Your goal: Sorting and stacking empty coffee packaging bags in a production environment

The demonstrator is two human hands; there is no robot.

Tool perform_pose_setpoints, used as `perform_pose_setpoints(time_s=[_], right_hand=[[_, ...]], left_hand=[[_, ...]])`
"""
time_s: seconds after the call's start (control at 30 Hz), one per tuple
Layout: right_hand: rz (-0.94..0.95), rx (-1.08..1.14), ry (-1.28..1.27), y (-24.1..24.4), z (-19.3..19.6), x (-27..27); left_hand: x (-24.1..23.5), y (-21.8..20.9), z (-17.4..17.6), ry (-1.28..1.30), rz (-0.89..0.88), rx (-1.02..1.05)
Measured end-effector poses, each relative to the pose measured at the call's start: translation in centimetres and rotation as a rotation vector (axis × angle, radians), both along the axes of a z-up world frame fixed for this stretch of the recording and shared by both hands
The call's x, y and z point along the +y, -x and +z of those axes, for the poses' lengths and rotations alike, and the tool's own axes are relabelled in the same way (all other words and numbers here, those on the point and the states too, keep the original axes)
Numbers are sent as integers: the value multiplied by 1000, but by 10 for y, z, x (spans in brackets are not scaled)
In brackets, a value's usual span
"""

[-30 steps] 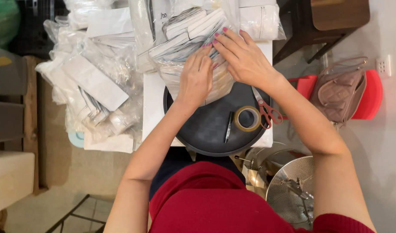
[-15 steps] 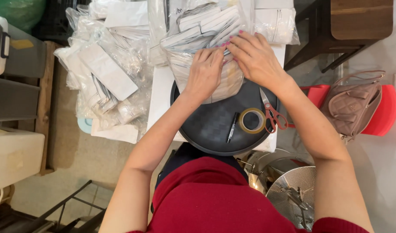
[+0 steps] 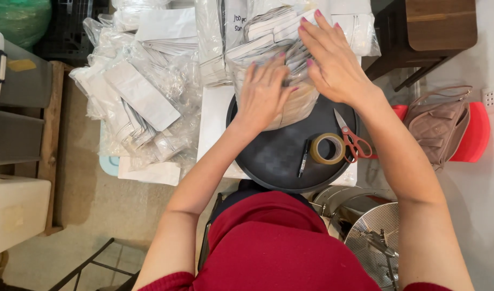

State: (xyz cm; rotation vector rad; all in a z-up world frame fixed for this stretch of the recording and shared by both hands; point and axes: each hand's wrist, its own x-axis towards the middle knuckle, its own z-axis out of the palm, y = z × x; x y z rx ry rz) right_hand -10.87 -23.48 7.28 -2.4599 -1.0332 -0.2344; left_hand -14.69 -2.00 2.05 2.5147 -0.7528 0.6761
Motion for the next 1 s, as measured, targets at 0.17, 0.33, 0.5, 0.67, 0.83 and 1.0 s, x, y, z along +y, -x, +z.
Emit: perform_pose_setpoints(time_s=[0.17, 0.33, 0.5, 0.67, 0.83, 1.0], right_hand=[[45, -168, 11, -8, -5, 26], [108, -25, 64, -15, -9, 21], [153, -36, 136, 0, -3, 8], [151, -8, 180, -4, -13, 2], [190, 77, 115, -8, -6, -4], [134, 44, 353, -3, -8, -14]], left_hand=[[16, 14, 0, 56, -9, -166], [9, 41, 4, 99, -76, -189], [6, 56, 3, 201, -189, -216], [1, 67, 1, 202, -178, -225], [2, 77, -4, 210, -205, -216], [-2, 80, -7, 223, -179, -227]])
